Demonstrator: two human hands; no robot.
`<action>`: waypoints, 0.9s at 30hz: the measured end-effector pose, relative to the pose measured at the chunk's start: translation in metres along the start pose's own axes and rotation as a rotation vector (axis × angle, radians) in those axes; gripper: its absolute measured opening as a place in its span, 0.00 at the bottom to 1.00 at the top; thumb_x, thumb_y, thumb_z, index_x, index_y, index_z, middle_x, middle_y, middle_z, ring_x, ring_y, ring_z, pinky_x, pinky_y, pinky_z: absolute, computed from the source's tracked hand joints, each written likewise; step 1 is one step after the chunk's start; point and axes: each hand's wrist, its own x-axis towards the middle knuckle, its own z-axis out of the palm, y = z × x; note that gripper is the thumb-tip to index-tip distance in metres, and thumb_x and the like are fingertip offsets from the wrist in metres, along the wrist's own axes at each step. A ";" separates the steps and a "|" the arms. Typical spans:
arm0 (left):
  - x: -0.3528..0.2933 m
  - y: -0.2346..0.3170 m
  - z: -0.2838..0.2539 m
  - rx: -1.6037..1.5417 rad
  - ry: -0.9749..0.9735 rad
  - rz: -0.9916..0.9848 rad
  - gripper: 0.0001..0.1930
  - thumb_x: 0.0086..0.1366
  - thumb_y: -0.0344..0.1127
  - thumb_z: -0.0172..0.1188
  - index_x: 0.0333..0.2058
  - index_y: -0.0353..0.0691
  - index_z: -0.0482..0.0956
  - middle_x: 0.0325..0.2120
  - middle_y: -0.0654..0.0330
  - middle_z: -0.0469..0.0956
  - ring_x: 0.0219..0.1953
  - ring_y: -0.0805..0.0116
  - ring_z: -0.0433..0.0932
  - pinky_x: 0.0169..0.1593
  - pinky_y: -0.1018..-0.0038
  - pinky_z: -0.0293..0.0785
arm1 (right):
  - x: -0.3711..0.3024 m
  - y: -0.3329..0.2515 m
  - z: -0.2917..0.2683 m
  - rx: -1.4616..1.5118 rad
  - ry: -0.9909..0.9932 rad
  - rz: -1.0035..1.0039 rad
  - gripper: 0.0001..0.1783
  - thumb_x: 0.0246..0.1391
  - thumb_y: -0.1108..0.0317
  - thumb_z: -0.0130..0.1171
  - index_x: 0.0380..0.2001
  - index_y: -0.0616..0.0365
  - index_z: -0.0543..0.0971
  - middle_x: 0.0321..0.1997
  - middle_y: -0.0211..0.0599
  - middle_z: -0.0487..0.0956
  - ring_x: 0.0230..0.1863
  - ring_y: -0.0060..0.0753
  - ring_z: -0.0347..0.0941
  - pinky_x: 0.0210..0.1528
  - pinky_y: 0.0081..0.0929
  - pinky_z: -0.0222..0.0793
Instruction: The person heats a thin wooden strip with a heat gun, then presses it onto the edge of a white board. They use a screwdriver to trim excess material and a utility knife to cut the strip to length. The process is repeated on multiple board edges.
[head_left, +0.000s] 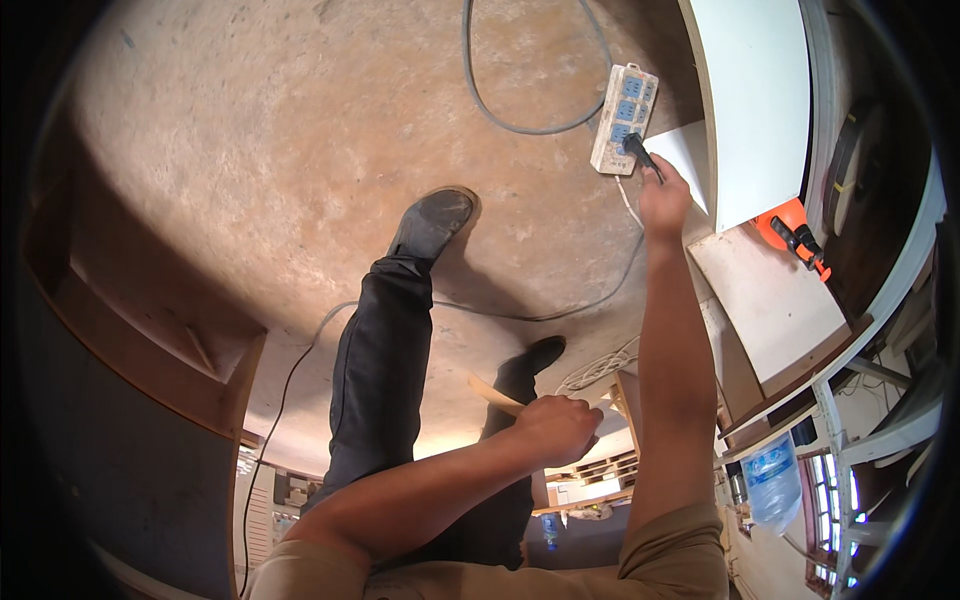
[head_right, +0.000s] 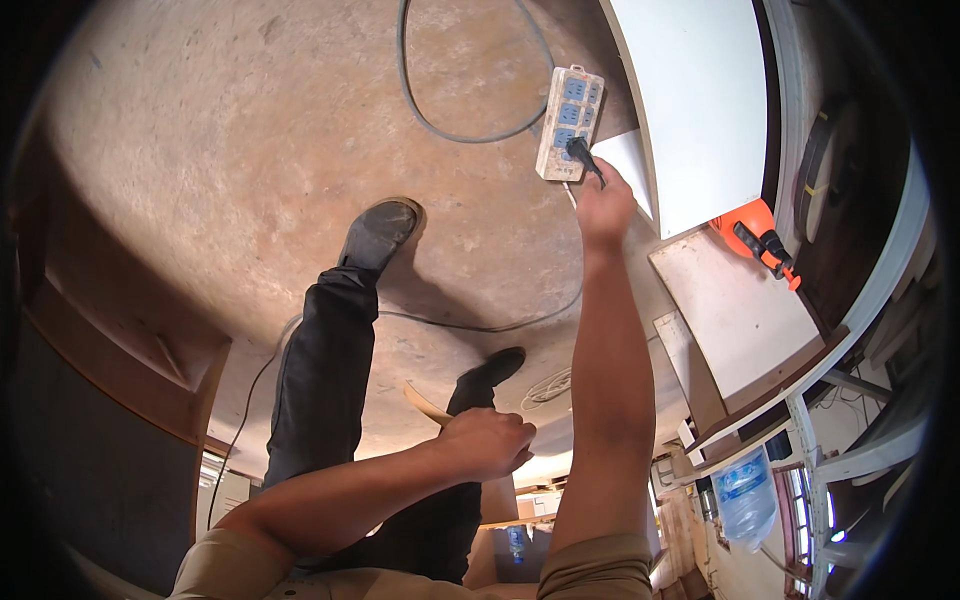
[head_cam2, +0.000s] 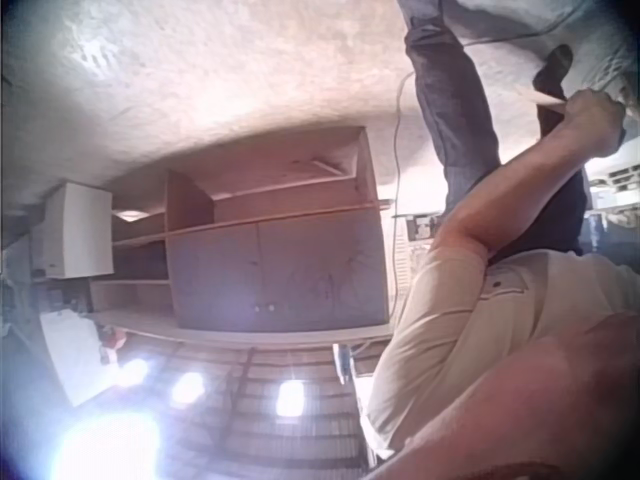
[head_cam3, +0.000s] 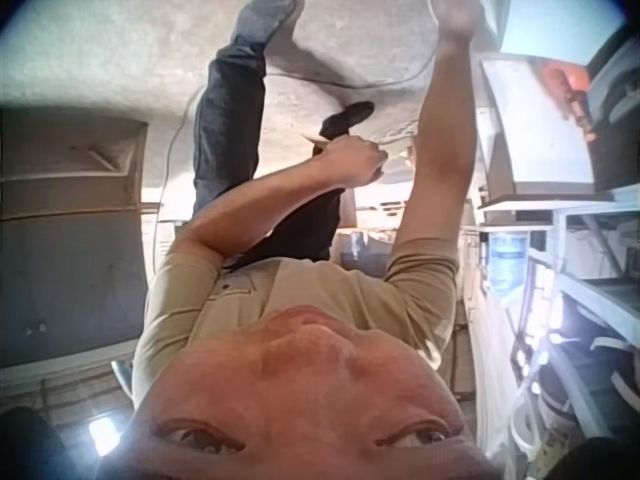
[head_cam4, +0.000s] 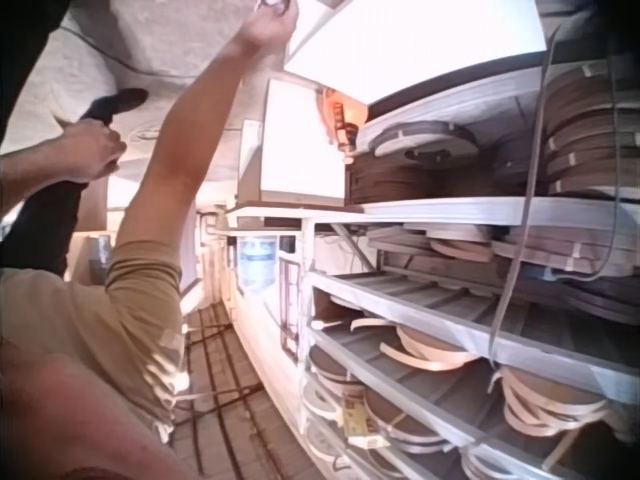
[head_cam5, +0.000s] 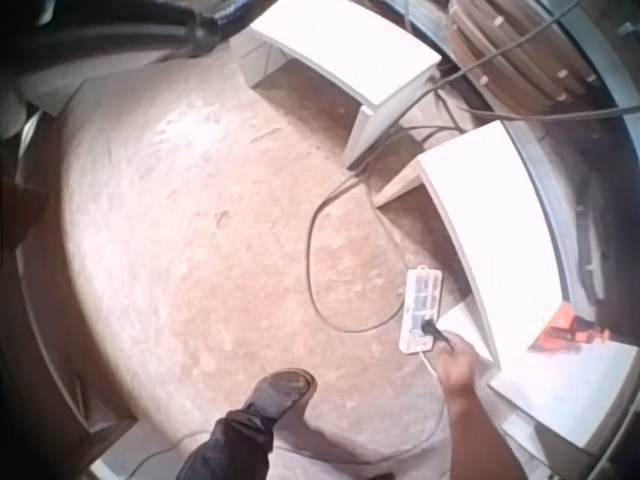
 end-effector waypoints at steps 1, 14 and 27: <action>0.000 0.000 -0.001 -0.006 0.001 0.002 0.13 0.65 0.42 0.59 0.38 0.38 0.80 0.36 0.51 0.83 0.42 0.50 0.83 0.44 0.57 0.79 | -0.002 -0.002 -0.002 -0.024 0.002 -0.002 0.16 0.56 0.72 0.58 0.47 0.60 0.83 0.41 0.51 0.84 0.44 0.51 0.81 0.50 0.37 0.73; -0.004 0.005 -0.003 -0.034 -0.023 -0.002 0.12 0.62 0.39 0.59 0.38 0.38 0.81 0.37 0.51 0.83 0.43 0.49 0.82 0.45 0.55 0.79 | -0.009 -0.005 -0.005 -0.060 -0.030 -0.103 0.18 0.56 0.76 0.54 0.50 0.58 0.82 0.43 0.53 0.84 0.47 0.53 0.81 0.52 0.38 0.73; -0.009 0.007 -0.009 -0.065 -0.025 0.016 0.10 0.62 0.36 0.57 0.39 0.40 0.81 0.40 0.52 0.82 0.45 0.50 0.82 0.46 0.56 0.78 | -0.004 -0.034 -0.005 -0.180 -0.020 -0.158 0.17 0.56 0.73 0.56 0.49 0.58 0.83 0.40 0.54 0.83 0.44 0.56 0.80 0.49 0.41 0.74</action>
